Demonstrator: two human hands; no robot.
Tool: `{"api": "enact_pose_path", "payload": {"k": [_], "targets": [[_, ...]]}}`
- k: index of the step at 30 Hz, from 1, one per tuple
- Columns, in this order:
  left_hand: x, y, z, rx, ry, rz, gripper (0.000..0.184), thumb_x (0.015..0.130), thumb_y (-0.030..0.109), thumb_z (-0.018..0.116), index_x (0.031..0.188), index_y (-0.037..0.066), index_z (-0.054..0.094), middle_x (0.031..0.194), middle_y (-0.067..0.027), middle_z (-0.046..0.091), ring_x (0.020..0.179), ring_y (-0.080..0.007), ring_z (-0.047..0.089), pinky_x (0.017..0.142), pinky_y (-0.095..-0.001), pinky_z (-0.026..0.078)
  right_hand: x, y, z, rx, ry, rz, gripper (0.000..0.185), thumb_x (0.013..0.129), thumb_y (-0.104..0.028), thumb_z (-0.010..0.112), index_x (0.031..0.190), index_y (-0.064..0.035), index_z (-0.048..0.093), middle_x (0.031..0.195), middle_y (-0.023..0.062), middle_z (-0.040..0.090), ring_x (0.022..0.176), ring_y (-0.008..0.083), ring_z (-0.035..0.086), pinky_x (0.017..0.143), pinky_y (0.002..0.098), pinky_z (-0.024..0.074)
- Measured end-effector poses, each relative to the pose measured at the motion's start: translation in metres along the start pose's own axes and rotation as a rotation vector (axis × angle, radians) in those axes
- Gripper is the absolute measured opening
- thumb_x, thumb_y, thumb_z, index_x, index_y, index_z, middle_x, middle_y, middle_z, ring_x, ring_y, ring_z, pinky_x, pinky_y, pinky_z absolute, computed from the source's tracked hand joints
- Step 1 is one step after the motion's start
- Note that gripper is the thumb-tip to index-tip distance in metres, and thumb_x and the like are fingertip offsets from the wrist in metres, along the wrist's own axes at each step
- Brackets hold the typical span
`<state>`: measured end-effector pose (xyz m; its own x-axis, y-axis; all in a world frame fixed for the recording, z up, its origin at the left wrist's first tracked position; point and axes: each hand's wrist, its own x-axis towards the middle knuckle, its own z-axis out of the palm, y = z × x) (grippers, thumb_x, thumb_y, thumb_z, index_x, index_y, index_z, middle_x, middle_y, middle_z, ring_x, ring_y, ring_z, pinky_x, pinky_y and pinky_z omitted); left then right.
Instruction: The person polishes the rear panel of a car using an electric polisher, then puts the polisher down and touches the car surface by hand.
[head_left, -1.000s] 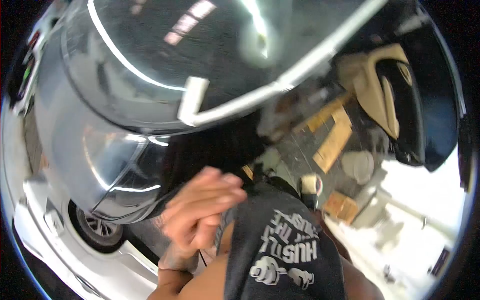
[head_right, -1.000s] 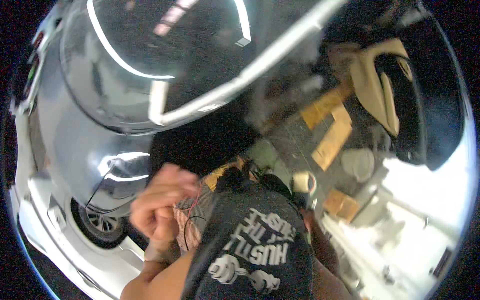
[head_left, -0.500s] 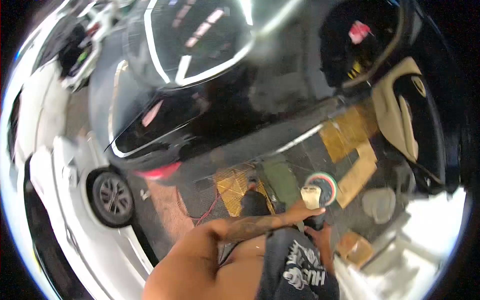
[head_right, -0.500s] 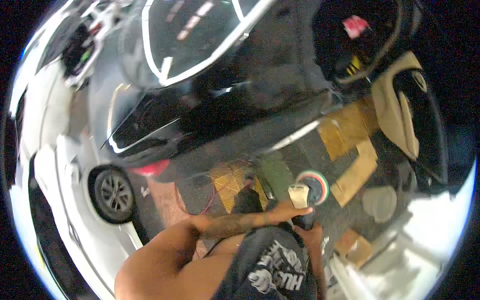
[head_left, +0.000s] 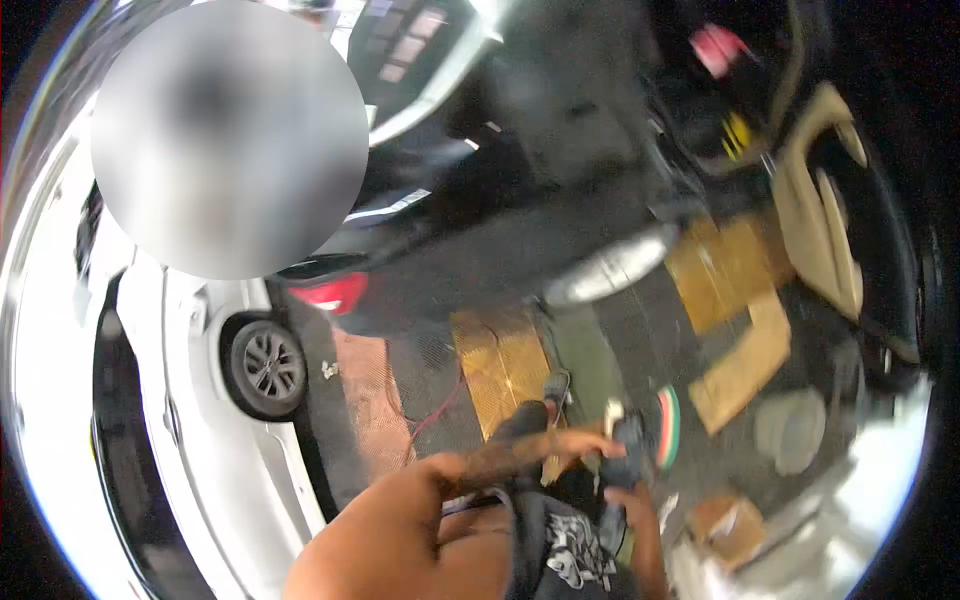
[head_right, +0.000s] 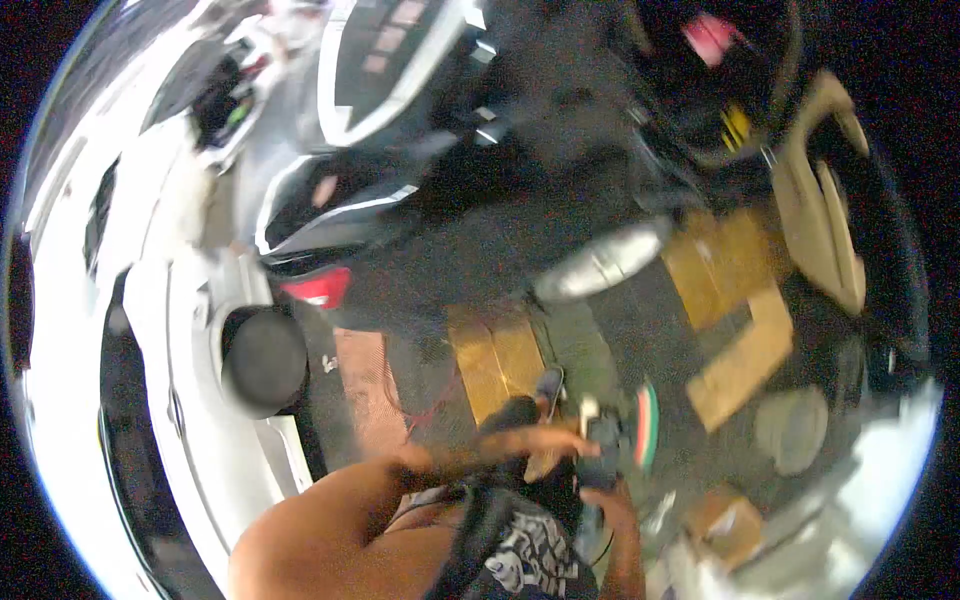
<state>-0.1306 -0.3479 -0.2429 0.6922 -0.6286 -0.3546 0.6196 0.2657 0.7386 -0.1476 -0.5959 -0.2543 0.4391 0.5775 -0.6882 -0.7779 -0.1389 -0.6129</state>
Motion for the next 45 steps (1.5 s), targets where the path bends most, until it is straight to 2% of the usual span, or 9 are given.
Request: {"api": "enact_pose_path", "payload": {"k": [3, 7, 11, 15, 19, 21, 25, 40, 45], "targets": [[-0.013, -0.058, -0.054, 0.439, -0.117, -0.107, 0.097, 0.080, 0.063, 0.067, 0.147, 0.002, 0.032, 0.144, -0.0211, 0.038, 0.134, -0.0317, 0.037, 0.111, -0.0443, 0.033, 0.008, 0.020, 0.007, -0.168, 0.394, 0.116, 0.076, 0.071, -0.027, 0.086, 0.134, -0.0007, 0.053, 0.118, 0.0102, 0.067, 0.100, 0.0251, 0.066, 0.092, 0.0392, 0.0493], [-0.050, -0.156, -0.103, 0.725, -0.033, -0.447, 0.126, 0.073, 0.079, 0.066, 0.157, 0.003, 0.011, 0.158, -0.0298, 0.019, 0.145, -0.0428, 0.025, 0.117, -0.0506, 0.027, 0.076, 0.161, -0.060, -0.131, 0.480, 0.123, 0.061, 0.071, -0.032, 0.087, 0.115, 0.0045, 0.066, 0.105, 0.0124, 0.070, 0.097, 0.0270, 0.065, 0.090, 0.0424, 0.0484], [-0.081, -0.218, -0.107, 1.063, 0.187, -1.208, 0.130, 0.072, 0.076, 0.069, 0.159, 0.016, -0.005, 0.154, -0.0345, 0.021, 0.134, -0.0541, 0.038, 0.108, -0.0555, 0.041, 0.102, 0.232, -0.100, 0.011, 0.589, 0.400, 0.062, 0.070, -0.033, 0.087, 0.116, 0.0020, 0.067, 0.109, 0.0128, 0.069, 0.098, 0.0266, 0.065, 0.086, 0.0432, 0.0499], [-0.063, -0.243, -0.128, 0.986, 0.286, -1.237, 0.129, 0.073, 0.071, 0.072, 0.158, 0.021, -0.011, 0.152, -0.0342, 0.025, 0.123, -0.0523, 0.051, 0.099, -0.0550, 0.048, 0.127, 0.251, -0.131, -0.208, 0.604, 0.770, 0.088, 0.067, -0.047, 0.087, 0.132, 0.0034, 0.057, 0.128, 0.0201, 0.062, 0.111, 0.0304, 0.063, 0.090, 0.0454, 0.0505], [-0.077, -0.274, -0.146, 1.182, 0.450, -1.139, 0.115, 0.073, 0.056, 0.078, 0.158, 0.014, 0.012, 0.142, -0.0333, 0.042, 0.118, -0.0475, 0.056, 0.098, -0.0545, 0.048, 0.156, 0.371, -0.188, -0.433, 0.541, 0.775, 0.099, 0.064, -0.053, 0.087, 0.136, 0.0058, 0.052, 0.134, 0.0244, 0.058, 0.116, 0.0351, 0.061, 0.095, 0.0478, 0.0496], [-0.082, -0.276, -0.153, 1.181, 0.539, -1.033, 0.105, 0.071, 0.047, 0.080, 0.153, 0.010, 0.027, 0.133, -0.0315, 0.053, 0.117, -0.0457, 0.057, 0.099, -0.0532, 0.048, 0.176, 0.315, -0.192, -0.497, 0.576, 1.010, 0.092, 0.065, -0.050, 0.087, 0.132, 0.0042, 0.056, 0.131, 0.0224, 0.061, 0.116, 0.0349, 0.062, 0.094, 0.0462, 0.0499], [-0.102, -0.282, -0.165, 1.202, 0.546, -0.941, 0.100, 0.070, 0.041, 0.082, 0.150, 0.009, 0.032, 0.127, -0.0280, 0.057, 0.112, -0.0465, 0.058, 0.097, -0.0537, 0.048, 0.232, 0.367, -0.240, -0.471, 0.691, 0.670, 0.097, 0.060, -0.053, 0.087, 0.134, 0.0011, 0.054, 0.125, 0.0209, 0.065, 0.115, 0.0332, 0.063, 0.091, 0.0445, 0.0529], [-0.067, -0.234, -0.163, 1.280, 0.602, -1.055, 0.100, 0.074, 0.048, 0.078, 0.153, 0.017, 0.026, 0.128, -0.0260, 0.051, 0.116, -0.0450, 0.055, 0.096, -0.0548, 0.048, 0.444, 0.271, -0.355, -0.711, 0.993, 0.481, 0.088, 0.069, -0.045, 0.079, 0.142, -0.0104, 0.041, 0.106, 0.0170, 0.071, 0.099, 0.0358, 0.069, 0.087, 0.0457, 0.0558], [-0.064, -0.235, -0.173, 1.287, 0.581, -1.057, 0.102, 0.075, 0.052, 0.076, 0.154, 0.015, 0.023, 0.134, -0.0266, 0.047, 0.120, -0.0449, 0.053, 0.096, -0.0553, 0.048, 0.460, 0.311, -0.367, -0.732, 1.066, 0.446, 0.090, 0.068, -0.039, 0.083, 0.139, -0.0043, 0.040, 0.133, 0.0212, 0.055, 0.118, 0.0367, 0.058, 0.095, 0.0443, 0.0524]]}}
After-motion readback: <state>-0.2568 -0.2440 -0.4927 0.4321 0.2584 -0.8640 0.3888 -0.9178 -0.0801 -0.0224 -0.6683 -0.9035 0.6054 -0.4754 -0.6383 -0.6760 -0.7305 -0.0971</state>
